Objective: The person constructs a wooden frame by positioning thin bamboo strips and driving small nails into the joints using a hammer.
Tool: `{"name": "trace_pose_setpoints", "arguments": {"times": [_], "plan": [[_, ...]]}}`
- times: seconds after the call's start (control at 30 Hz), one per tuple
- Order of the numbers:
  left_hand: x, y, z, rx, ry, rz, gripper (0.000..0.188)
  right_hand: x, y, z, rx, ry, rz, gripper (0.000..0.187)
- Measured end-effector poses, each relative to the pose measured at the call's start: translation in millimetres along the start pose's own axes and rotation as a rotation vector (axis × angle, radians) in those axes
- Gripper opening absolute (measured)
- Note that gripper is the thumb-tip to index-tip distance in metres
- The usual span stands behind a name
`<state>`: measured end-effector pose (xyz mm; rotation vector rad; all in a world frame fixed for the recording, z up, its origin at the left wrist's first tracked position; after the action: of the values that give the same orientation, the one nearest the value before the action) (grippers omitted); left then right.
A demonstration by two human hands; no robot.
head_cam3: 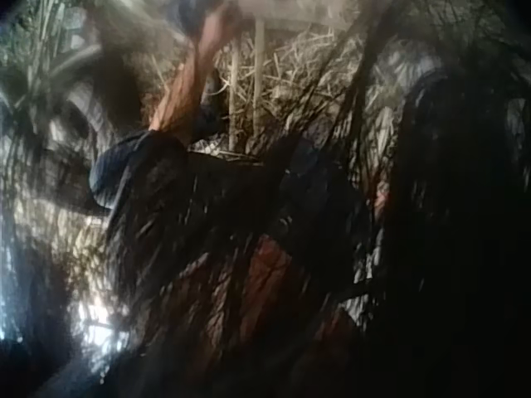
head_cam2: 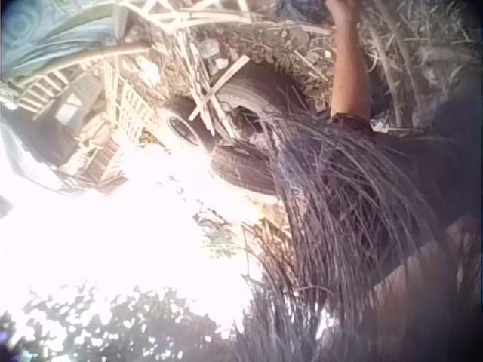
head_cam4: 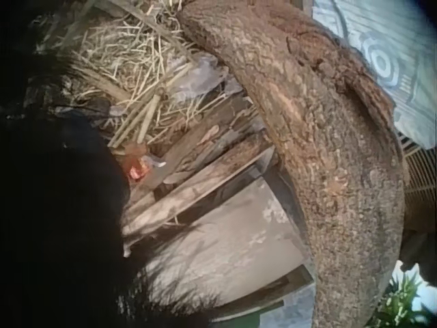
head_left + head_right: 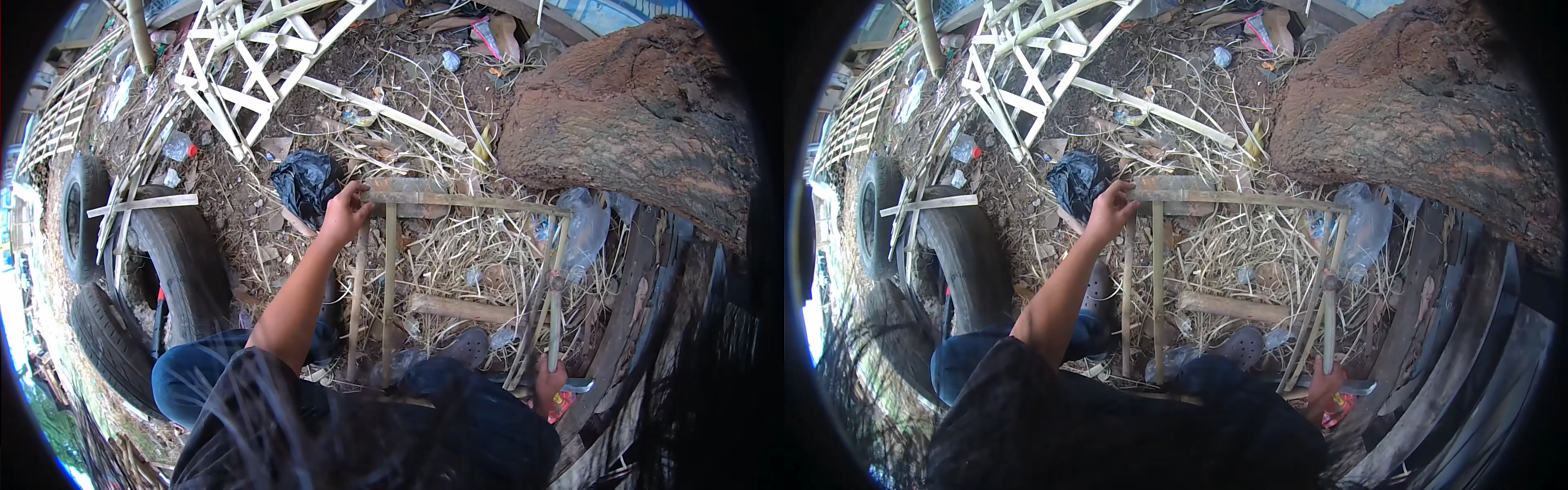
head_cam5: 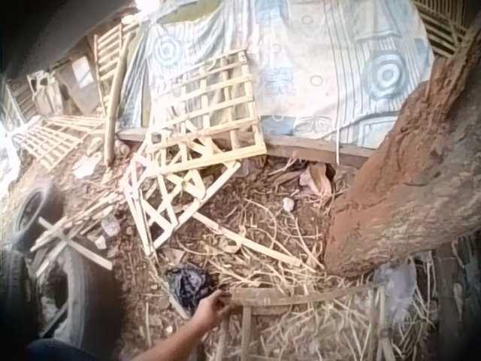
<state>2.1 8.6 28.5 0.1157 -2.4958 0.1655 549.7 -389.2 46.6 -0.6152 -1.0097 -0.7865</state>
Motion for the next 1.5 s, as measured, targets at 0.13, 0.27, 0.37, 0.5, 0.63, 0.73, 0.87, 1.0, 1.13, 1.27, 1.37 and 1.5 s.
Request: {"name": "trace_pose_setpoints", "arguments": {"times": [0.13, 0.27, 0.37, 0.5, 0.63, 0.73, 0.87, 1.0, 1.13, 1.27, 1.37, 1.5], "plan": [[3, 0, -4, -0.030, -0.002, 0.026, 0.038, 16, 12, 53, 0.145, -0.083, -0.056, 0.031], [8, 3, -3, 0.023, 0.027, 0.097, 0.039, 33, 25, 142, 0.458, -0.249, 0.020, 0.028], [15, 7, -3, -0.022, 0.147, 0.158, 0.040, 31, 31, 214, 0.561, -0.305, 0.115, 0.031], [23, 9, -19, -0.238, 0.543, 0.311, 0.050, -10, 19, 267, 0.670, -0.379, 0.296, 0.035], [50, 12, -57, -0.464, 0.754, 0.444, 0.061, -54, 5, 280, 0.578, -0.406, 0.433, 0.039], [94, 16, -104, -0.634, 0.905, 0.575, 0.060, -74, 14, 265, 0.507, -0.383, 0.482, 0.044], [185, -8, -157, -0.618, 0.907, 0.463, 0.057, -81, 9, 238, 0.457, -0.292, 0.531, 0.046], [259, -88, -228, -0.510, 0.950, 0.328, 0.054, -63, 1, 236, 0.498, -0.186, 0.514, 0.041], [275, -165, -243, -0.290, 0.599, 0.436, 0.052, -42, 15, 251, 0.779, -0.265, 0.461, 0.034], [278, -200, -198, -0.131, 0.832, 0.627, 0.049, -53, -8, 268, 0.788, -0.249, 0.565, 0.040], [284, -180, -231, -0.226, 0.691, 0.476, 0.049, -62, -18, 275, 0.865, -0.294, 0.610, 0.041], [290, -192, -247, -0.361, 0.563, 0.452, 0.050, -74, -17, 275, 0.860, -0.328, 0.626, 0.037]]}}
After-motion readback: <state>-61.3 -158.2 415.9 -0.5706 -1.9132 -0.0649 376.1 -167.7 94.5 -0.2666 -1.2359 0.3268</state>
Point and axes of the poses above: each hand's wrist, its own y-axis towards the middle knuckle, its own x-axis out of the back of the hand, z = x × y, the point moved 7 cm from there along y, towards the middle knuckle, and after that the axes turned 13 degrees about -z, right-handed, at the moved point
